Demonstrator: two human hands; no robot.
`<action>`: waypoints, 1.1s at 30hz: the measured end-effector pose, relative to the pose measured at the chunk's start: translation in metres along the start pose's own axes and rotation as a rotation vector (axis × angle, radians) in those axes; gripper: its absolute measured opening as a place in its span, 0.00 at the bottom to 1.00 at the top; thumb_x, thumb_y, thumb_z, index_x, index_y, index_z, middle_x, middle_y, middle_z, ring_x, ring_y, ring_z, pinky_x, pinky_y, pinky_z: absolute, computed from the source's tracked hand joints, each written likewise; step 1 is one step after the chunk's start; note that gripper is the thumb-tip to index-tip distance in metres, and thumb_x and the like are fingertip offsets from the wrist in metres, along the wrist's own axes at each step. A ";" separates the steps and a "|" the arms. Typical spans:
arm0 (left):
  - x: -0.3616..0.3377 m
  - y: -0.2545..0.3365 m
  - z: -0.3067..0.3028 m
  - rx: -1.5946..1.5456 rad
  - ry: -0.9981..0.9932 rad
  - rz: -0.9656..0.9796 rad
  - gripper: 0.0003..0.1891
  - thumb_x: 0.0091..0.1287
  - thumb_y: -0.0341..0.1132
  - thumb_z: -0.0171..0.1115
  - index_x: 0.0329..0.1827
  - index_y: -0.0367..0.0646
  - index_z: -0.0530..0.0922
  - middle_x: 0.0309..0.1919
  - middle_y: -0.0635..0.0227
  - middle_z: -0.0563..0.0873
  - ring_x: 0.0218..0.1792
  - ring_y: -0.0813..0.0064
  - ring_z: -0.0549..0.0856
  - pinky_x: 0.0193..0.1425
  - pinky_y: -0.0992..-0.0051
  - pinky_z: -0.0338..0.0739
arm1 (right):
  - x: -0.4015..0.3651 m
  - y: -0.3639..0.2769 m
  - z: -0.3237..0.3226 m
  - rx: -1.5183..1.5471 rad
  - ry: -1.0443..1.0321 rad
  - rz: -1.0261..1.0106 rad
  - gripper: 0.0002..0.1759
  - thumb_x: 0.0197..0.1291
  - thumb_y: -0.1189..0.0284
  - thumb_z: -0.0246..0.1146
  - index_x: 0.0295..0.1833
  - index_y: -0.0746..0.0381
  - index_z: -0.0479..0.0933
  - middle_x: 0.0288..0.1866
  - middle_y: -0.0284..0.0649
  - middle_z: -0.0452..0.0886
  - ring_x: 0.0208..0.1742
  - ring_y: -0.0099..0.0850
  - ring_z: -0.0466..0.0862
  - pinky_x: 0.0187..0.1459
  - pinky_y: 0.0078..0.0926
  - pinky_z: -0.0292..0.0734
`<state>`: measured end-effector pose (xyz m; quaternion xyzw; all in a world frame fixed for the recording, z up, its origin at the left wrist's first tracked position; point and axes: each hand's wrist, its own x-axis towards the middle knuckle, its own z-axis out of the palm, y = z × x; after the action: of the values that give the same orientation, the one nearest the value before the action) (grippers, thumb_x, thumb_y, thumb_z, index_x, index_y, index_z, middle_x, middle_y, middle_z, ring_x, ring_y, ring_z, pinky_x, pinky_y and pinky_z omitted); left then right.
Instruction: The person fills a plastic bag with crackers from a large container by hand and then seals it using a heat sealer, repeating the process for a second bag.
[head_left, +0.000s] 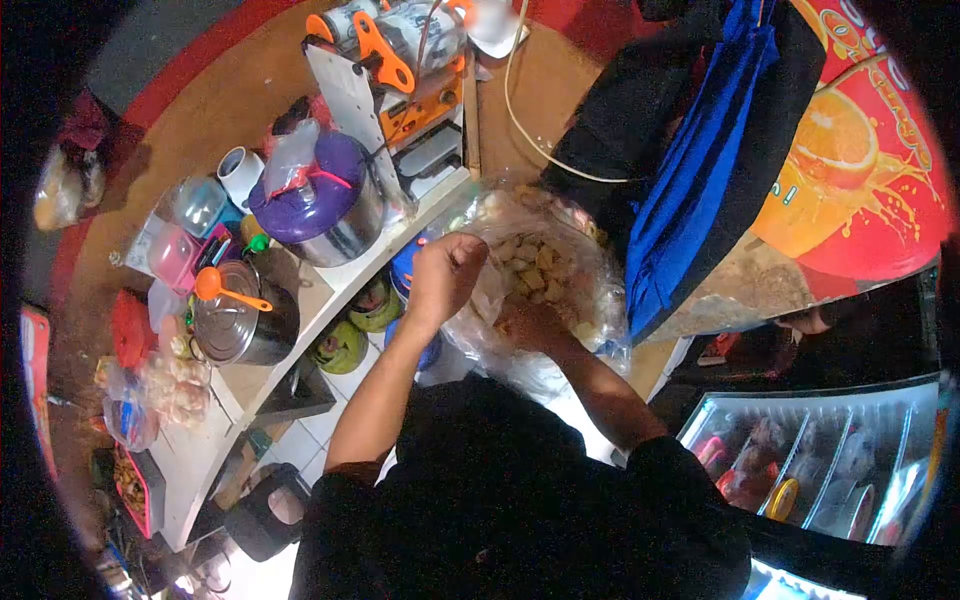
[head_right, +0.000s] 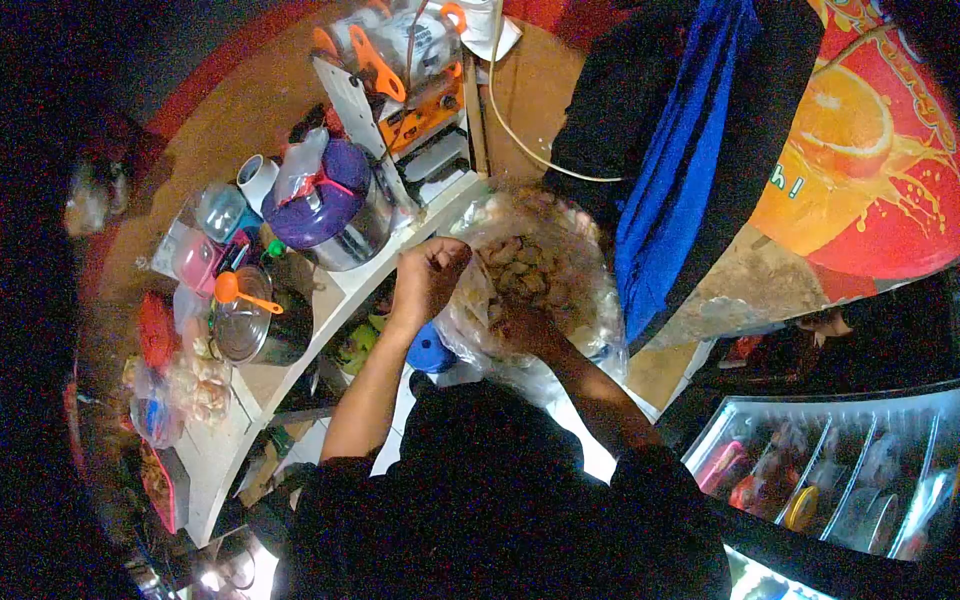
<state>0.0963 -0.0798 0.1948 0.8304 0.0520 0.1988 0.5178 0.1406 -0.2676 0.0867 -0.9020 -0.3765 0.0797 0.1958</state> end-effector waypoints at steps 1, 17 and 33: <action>0.000 0.001 0.000 -0.003 -0.012 -0.046 0.05 0.65 0.31 0.64 0.34 0.38 0.83 0.17 0.69 0.75 0.22 0.82 0.70 0.28 0.77 0.70 | 0.000 0.001 -0.001 0.097 -0.088 0.021 0.19 0.53 0.56 0.66 0.39 0.61 0.81 0.37 0.44 0.86 0.42 0.44 0.85 0.44 0.45 0.79; 0.016 -0.025 0.027 -0.288 0.006 0.098 0.05 0.62 0.23 0.61 0.38 0.34 0.83 0.31 0.66 0.85 0.27 0.78 0.80 0.34 0.77 0.76 | -0.025 -0.032 -0.135 0.891 0.576 0.297 0.34 0.43 0.80 0.77 0.54 0.62 0.65 0.47 0.42 0.76 0.49 0.31 0.80 0.48 0.29 0.79; 0.016 -0.003 0.032 -0.131 -0.147 -0.077 0.10 0.61 0.33 0.65 0.39 0.34 0.84 0.33 0.52 0.88 0.34 0.65 0.88 0.40 0.69 0.81 | -0.024 -0.037 -0.121 0.753 0.486 0.154 0.26 0.48 0.74 0.75 0.51 0.64 0.71 0.44 0.39 0.79 0.43 0.27 0.81 0.45 0.25 0.80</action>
<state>0.1238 -0.1003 0.1846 0.8044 0.0326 0.1204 0.5808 0.1347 -0.2963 0.2118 -0.7857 -0.1961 0.0112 0.5866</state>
